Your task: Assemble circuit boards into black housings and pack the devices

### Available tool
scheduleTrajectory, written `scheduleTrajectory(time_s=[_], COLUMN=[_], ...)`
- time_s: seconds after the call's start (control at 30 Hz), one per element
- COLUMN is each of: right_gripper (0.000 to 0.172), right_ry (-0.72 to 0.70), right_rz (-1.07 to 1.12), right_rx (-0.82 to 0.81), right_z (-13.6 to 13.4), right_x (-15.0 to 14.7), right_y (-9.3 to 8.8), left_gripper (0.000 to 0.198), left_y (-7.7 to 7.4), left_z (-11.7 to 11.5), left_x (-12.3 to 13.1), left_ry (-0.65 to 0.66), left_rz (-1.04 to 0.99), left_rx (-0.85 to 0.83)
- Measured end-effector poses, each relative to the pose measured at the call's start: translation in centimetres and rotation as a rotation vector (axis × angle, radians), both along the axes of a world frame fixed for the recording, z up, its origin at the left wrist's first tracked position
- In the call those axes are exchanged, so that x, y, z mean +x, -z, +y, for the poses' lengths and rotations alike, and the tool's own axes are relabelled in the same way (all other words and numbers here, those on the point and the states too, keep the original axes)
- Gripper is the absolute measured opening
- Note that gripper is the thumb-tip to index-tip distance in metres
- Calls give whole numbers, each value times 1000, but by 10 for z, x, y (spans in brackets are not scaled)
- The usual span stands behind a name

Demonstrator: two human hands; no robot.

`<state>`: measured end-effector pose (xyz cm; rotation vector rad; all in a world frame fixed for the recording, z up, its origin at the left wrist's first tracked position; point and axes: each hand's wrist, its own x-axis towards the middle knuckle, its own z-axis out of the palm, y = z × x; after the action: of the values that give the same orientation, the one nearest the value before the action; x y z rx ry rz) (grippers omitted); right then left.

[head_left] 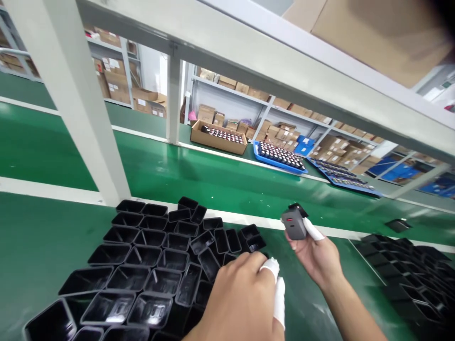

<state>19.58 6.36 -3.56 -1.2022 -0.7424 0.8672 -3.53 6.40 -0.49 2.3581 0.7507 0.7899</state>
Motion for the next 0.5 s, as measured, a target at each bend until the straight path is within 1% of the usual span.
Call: scheduleTrajectory(time_s=[0.03,0.1,0.2,0.27,0.3,0.37,0.43,0.47,0.5], right_gripper=[32,30,30,34,36,40,42,41,38], right_ry=[-24,-66,-96,-97,-96,-84,-41,-5,38], right_rz=[37,82,92,59,28,-70,-221,-314,-415], right_rx=[4,2,-16,-33,-44,-64,-94,-120,-153], right_z=[1,5,10,15,18,27,41,51,61], right_x=[-6,-14,-19,-19,-17,-11,1,8,15], right_y=[-2,-4,-4,-1,2,9,21,28,35], left_gripper=[39,39,24,20,20,18,12,9,6], left_y=[3,10,19,24,26,33,45,51,57], left_z=[1,1,-1,-3,-4,-8,-14,-17,-20], left_x=[1,4,8,10,13,22,37,47,55], left_ry=[14,1,-81,-125,-145,-234,-336,-364,-384], left_rz=[2,-21,-69,-80,-80,-115,-159,-170,-161], left_rx=[23,76,134,153,160,207,262,267,237])
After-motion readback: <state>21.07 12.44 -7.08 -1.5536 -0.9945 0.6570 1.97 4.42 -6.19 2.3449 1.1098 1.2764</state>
